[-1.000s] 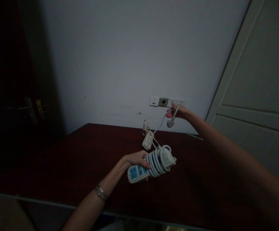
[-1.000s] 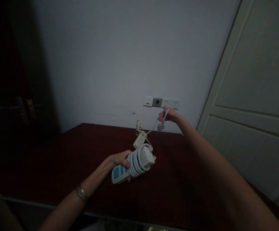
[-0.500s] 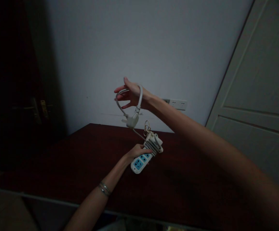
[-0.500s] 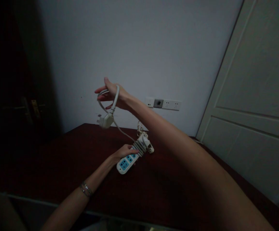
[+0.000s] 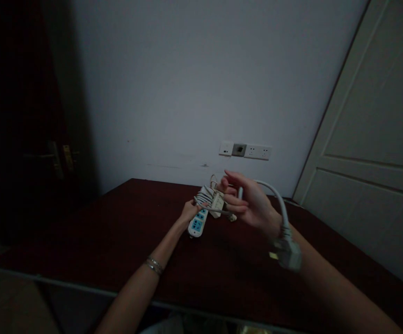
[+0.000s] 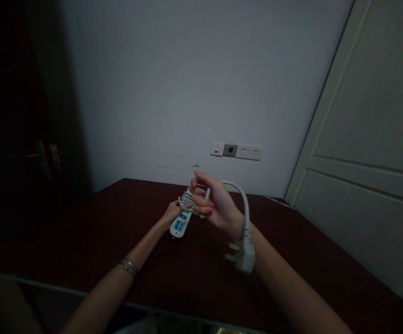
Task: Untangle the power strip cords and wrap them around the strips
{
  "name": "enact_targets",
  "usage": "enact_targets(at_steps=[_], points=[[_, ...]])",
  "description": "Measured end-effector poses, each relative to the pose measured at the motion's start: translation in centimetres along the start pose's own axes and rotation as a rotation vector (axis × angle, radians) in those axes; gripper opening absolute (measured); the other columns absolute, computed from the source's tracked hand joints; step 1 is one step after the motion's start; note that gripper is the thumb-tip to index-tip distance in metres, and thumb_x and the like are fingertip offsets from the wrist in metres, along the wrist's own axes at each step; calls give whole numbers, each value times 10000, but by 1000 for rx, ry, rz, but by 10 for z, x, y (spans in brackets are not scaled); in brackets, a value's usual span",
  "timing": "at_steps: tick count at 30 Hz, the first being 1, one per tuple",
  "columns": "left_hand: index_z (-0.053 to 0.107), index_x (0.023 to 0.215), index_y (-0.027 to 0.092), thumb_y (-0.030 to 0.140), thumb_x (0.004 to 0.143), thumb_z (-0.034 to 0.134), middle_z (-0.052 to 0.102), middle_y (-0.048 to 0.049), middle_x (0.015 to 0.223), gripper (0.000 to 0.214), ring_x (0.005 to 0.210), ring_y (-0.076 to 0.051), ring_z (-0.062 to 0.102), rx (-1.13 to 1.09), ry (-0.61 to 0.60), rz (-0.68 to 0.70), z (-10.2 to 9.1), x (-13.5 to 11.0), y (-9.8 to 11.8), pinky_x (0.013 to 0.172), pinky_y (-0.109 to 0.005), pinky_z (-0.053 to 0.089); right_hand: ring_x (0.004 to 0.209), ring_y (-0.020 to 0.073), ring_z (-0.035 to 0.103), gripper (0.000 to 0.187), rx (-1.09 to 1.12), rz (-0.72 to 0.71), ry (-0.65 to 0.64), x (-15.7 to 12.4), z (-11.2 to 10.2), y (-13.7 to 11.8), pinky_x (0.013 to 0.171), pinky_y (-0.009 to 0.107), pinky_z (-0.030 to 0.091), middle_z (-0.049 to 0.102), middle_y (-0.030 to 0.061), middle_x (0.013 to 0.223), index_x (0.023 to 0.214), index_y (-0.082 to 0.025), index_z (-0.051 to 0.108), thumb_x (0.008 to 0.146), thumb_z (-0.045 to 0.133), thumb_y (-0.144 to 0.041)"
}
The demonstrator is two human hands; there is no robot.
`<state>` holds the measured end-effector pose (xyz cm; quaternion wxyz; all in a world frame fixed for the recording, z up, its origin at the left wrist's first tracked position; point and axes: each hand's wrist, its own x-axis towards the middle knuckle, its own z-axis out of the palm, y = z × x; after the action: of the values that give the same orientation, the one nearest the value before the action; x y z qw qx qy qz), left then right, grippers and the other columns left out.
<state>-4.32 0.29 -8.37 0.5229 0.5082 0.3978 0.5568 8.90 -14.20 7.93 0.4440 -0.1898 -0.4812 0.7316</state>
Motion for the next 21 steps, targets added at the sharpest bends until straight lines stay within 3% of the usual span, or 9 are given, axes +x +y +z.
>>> enact_targets(at_steps=[4, 8, 11, 14, 17, 21], points=[[629, 800, 87, 374, 518, 767, 647, -60, 695, 426, 558, -129, 562, 42, 79, 22, -7, 6, 0, 511, -219, 408, 306, -36, 200, 173, -190, -19, 241, -15, -50, -4, 260, 90, 140, 443, -53, 589, 719, -117, 561, 789, 572, -275], [611, 813, 94, 413, 513, 761, 640, -59, 702, 463, 566, -135, 570, 60, 126, 42, -9, 10, 0, 520, -225, 414, 499, 53, 561, 269, -488, 103, 398, -15, -84, 16, 268, 84, 189, 556, 101, 994, 1025, -169, 564, 831, 514, -348], [605, 835, 92, 411, 508, 763, 648, -78, 759, 484, 605, -148, 586, 77, 169, 81, -9, 12, 0, 548, -237, 427, 615, 144, 652, 479, -582, 230, 354, -6, -97, 37, 252, 100, 195, 353, 181, 1333, 1263, -264, 390, 834, 472, -460], [605, 860, 84, 417, 518, 759, 654, -106, 832, 501, 667, -162, 599, 91, 204, 149, -8, 12, 0, 593, -249, 440, 666, 193, 674, 629, -578, 329, 237, 6, -105, 54, 249, 104, 207, 238, 191, 1399, 1358, -335, 187, 821, 461, -516], [600, 900, 82, 432, 541, 745, 653, -118, 869, 522, 688, -166, 603, 75, 205, 162, -7, 12, 1, 608, -255, 443, 736, 209, 673, 685, -553, 397, 99, 22, -111, 67, 265, 98, 227, 337, 170, 1328, 1364, -345, 147, 800, 500, -509], [582, 918, 86, 428, 558, 737, 648, -119, 871, 520, 671, -161, 597, 99, 236, 144, -7, 11, 3, 590, -252, 440, 635, 127, 612, 531, -708, 388, 7, 44, -117, 82, 350, 139, 338, 544, 85, 1001, 1241, -249, 390, 782, 548, -468]])
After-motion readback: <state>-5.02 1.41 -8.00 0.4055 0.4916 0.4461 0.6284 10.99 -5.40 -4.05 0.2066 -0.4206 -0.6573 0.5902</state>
